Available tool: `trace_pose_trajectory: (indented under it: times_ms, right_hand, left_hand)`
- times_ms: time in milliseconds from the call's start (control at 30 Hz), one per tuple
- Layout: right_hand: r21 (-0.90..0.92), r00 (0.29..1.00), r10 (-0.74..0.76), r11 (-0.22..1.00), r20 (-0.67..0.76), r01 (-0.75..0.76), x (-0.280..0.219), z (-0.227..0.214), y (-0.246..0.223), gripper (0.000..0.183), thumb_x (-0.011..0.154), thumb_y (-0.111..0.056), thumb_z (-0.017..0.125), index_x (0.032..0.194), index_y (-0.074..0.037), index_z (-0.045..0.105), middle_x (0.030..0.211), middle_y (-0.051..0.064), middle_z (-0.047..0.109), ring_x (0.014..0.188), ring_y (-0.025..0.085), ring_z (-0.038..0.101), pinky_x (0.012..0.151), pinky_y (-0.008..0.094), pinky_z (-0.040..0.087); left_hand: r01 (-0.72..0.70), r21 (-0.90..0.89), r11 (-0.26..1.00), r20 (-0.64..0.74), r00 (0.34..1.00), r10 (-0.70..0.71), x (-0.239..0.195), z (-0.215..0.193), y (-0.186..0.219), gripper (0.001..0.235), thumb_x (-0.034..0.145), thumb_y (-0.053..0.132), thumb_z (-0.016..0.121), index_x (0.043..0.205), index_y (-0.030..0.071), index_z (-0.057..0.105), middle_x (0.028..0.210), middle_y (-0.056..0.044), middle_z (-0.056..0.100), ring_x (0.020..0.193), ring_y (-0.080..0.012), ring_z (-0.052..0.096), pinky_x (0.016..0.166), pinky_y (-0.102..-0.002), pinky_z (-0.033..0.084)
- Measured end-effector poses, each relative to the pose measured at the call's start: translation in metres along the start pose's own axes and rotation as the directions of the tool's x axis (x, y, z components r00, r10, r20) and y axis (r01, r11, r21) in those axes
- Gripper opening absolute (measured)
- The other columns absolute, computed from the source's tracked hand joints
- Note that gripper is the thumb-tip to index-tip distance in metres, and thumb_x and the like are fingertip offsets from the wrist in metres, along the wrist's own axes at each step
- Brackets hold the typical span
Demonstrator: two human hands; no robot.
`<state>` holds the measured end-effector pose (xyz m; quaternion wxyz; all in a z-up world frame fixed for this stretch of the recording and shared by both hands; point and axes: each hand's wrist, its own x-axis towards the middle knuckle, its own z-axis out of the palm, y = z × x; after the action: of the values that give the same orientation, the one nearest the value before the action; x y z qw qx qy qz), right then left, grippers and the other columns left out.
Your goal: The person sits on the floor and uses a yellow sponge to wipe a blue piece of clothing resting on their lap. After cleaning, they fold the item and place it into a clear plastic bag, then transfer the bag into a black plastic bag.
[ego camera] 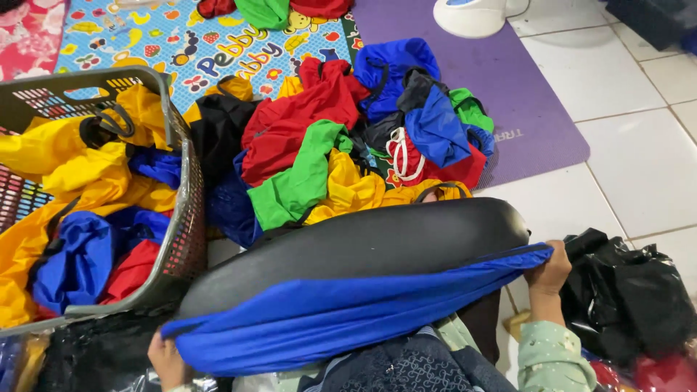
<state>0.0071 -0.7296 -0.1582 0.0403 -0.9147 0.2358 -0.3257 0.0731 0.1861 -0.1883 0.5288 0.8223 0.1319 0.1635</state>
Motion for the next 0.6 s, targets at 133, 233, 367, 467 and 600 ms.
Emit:
trace_pose_trajectory:
  times_ms: [133,233,367,467,600]
  right_hand:
    - [-0.01,0.989,-0.15,0.989,-0.01,0.15,-0.013,-0.014,-0.002,0.012,0.091,-0.003,0.061,0.082,-0.004,0.053,0.082,0.011,0.054,0.066,0.035,0.055,0.059,0.044,0.043]
    - [0.043,0.986,-0.165,0.985,-0.019,0.166,-0.014,-0.021,-0.004,0.014,0.089,-0.001,0.058,0.078,-0.004,0.049,0.077,0.011,0.05,0.063,0.032,0.051,0.057,0.043,0.04]
    - [0.201,0.99,-0.126,0.97,-0.063,0.136,0.039,-0.018,-0.02,0.014,0.096,-0.009,0.048,0.09,-0.001,0.058,0.081,0.011,0.057,0.068,0.032,0.057,0.064,0.043,0.043]
    - [0.43,0.997,-0.066,0.902,0.05,0.038,0.07,-0.006,-0.037,0.067,0.111,-0.061,0.029,0.109,-0.004,0.065,0.09,0.01,0.065,0.079,0.031,0.064,0.074,0.044,0.046]
    - [0.614,0.908,0.076,0.713,0.412,-0.338,0.081,0.032,-0.026,0.044,0.109,-0.047,0.051,0.103,-0.008,0.07,0.101,0.005,0.067,0.101,0.021,0.059,0.089,0.037,0.046]
  left_hand:
    - [0.038,0.009,0.999,-0.198,0.98,-0.035,-0.054,-0.003,-0.029,0.021,0.107,0.012,0.061,0.124,0.004,0.071,0.11,-0.009,0.071,0.103,-0.0167,0.063,0.094,-0.027,0.048]
    - [-0.003,-0.044,0.999,-0.201,0.98,-0.006,-0.048,0.001,0.006,0.036,0.114,0.035,0.061,0.126,0.003,0.068,0.116,-0.012,0.067,0.106,-0.0204,0.063,0.096,-0.03,0.049]
    - [0.002,-0.193,0.981,-0.094,0.995,-0.021,0.013,0.014,0.123,0.041,0.108,0.028,0.063,0.137,0.0,0.062,0.132,-0.016,0.065,0.122,-0.0189,0.06,0.11,-0.029,0.046]
    - [0.14,-0.115,0.984,0.01,0.99,-0.139,0.036,0.013,0.167,0.051,0.09,-0.006,0.046,0.137,0.003,0.065,0.134,-0.021,0.065,0.124,-0.0223,0.059,0.109,-0.03,0.043]
    - [0.261,-0.225,0.939,0.103,0.964,-0.244,0.043,0.017,0.177,0.048,0.091,-0.001,0.046,0.135,0.005,0.064,0.137,-0.017,0.063,0.129,-0.0211,0.057,0.114,-0.03,0.041]
